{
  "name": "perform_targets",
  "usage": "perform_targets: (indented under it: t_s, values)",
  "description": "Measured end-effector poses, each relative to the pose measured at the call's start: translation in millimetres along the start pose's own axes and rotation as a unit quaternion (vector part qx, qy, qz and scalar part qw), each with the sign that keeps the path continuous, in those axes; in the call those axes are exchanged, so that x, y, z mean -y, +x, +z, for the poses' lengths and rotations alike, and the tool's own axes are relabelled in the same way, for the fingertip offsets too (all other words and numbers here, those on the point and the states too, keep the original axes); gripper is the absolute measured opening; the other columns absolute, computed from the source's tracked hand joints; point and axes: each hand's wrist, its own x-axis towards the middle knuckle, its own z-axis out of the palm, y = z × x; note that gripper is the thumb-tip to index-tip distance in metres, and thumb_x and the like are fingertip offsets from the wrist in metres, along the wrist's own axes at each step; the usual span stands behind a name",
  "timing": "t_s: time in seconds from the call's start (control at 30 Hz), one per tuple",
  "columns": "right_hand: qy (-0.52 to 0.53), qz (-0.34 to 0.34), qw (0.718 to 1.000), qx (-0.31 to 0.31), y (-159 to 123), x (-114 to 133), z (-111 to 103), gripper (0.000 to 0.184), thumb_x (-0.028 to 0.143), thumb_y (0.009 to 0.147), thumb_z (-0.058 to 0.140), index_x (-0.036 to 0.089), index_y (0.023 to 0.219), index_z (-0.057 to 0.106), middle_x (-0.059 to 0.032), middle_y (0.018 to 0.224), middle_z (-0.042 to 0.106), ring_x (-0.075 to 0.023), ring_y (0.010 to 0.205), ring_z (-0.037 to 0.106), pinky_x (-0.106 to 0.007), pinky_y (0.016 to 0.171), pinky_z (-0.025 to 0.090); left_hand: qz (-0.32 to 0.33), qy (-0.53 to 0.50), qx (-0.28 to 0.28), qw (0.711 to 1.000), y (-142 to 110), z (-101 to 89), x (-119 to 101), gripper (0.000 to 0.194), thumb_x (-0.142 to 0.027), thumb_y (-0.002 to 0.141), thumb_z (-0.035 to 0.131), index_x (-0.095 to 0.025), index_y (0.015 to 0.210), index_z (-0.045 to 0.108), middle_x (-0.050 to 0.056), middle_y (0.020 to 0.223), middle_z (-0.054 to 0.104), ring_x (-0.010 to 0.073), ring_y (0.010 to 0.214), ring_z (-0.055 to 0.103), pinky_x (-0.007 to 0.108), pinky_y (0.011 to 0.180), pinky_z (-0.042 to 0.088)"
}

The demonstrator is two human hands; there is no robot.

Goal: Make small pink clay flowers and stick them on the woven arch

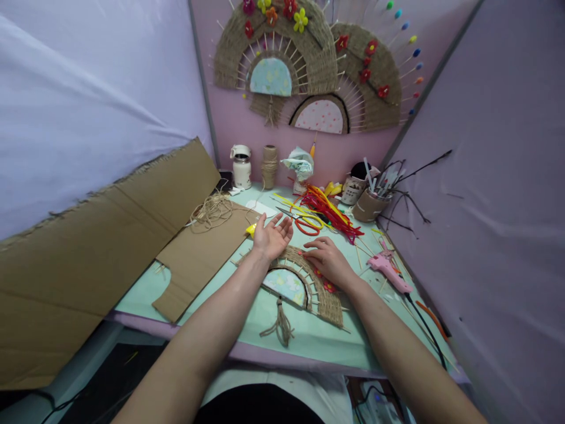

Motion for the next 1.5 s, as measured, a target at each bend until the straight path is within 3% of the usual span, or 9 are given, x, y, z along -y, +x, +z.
perform_targets:
  t_s: [0.3,0.67,1.07,1.33,1.5]
  values:
    - [0.017,0.016,1.0,-0.01,0.5,1.2,-0.3,0.011,0.019,0.087,0.06,0.022,0.082,0.07,-0.0064,0.1,0.07,-0.0239,0.097,0.054,-0.041,0.084,0.051,0.001,0.001,-0.001,1.0,-0.8,0.7,-0.2,0.032,-0.041,0.087,0.048,-0.013,0.098,0.059,0.009,0.082,0.063,0.0179,0.078,0.065,0.029,0.068,0.053]
    - [-0.038,0.005,0.999,0.004,-0.4,5.8,-2.5,0.017,0.014,0.083,0.059,0.022,0.083,0.073,-0.0066,0.104,0.07,-0.0242,0.099,0.052,-0.04,0.085,0.051,-0.002,0.001,-0.001,1.0,-1.3,1.2,-1.0,0.029,-0.038,0.087,0.048,-0.014,0.097,0.059,0.009,0.082,0.063,0.017,0.078,0.065,0.029,0.069,0.053]
    - [-0.046,-0.012,0.998,0.028,1.4,13.0,-9.0,0.019,0.019,0.083,0.059,0.023,0.07,0.073,-0.0077,0.104,0.069,-0.0265,0.099,0.053,-0.043,0.081,0.052,0.001,-0.002,-0.006,1.0,-1.3,1.3,-0.8,0.028,-0.037,0.086,0.049,-0.014,0.099,0.06,0.009,0.083,0.064,0.0169,0.078,0.064,0.029,0.069,0.052]
    - [-0.008,0.03,0.997,-0.067,1.8,12.0,-15.4,0.018,0.021,0.085,0.056,0.022,0.086,0.074,-0.0076,0.1,0.07,-0.0241,0.096,0.057,-0.044,0.087,0.051,0.0,0.002,-0.008,1.0,-1.8,1.9,-1.1,0.027,-0.035,0.085,0.049,-0.014,0.099,0.06,0.008,0.081,0.064,0.0166,0.078,0.064,0.029,0.07,0.052]
    - [-0.007,0.016,0.999,-0.031,1.6,10.4,-14.9,0.02,0.019,0.084,0.056,0.022,0.084,0.075,-0.0071,0.104,0.07,-0.0247,0.098,0.055,-0.044,0.087,0.051,0.002,0.003,-0.008,1.0,-1.2,1.2,-1.6,0.026,-0.035,0.085,0.05,-0.013,0.097,0.06,0.008,0.082,0.064,0.0165,0.077,0.064,0.028,0.069,0.052]
